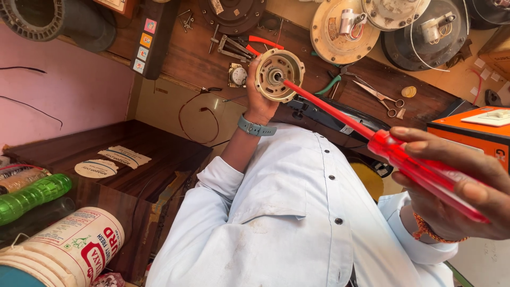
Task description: The person repairs a small electric motor at a workbench. They handle the motor housing and wiring, unscrew and adjust parts using a screwdriver, fit the rotor into the housing by hand, then step back and pick up a phone.
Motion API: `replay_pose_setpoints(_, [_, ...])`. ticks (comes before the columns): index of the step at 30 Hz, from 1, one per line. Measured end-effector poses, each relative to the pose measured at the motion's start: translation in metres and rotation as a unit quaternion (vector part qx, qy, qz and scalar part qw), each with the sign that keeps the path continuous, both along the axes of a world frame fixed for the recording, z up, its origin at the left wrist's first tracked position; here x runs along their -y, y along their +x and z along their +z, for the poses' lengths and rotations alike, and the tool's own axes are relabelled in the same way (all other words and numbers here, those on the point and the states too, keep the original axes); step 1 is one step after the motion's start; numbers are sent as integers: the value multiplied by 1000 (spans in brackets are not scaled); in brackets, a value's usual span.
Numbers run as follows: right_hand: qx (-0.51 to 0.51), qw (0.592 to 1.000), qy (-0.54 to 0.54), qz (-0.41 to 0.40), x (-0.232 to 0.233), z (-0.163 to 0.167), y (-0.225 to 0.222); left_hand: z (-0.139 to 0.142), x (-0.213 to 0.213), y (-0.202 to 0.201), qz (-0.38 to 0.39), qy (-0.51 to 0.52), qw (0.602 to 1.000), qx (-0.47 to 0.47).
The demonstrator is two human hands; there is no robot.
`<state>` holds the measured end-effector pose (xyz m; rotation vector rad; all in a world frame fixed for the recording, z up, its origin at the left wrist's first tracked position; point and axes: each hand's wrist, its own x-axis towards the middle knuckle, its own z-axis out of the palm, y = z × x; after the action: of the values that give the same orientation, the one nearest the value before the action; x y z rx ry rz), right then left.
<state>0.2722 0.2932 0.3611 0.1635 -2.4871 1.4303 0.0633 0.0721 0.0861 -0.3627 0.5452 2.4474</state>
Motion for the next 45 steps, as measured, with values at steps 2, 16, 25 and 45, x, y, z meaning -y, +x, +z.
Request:
replay_pose_setpoints(2, [166,979,-119,23,-22,13,8,0,2,1,8,-2,1000,-19])
replay_pose_setpoints(16, [464,839,-283,40,-68,27,68,40,-8,10,23,38,994,-95])
replay_pose_setpoints(25, [299,917,-263,-33,-12,74,-2,27,-14,13,-28,-14,989,-142])
replay_pose_setpoints(45, [-139,953,-116,-243,-31,-32,45,33,-13,12,-27,102,988,-112])
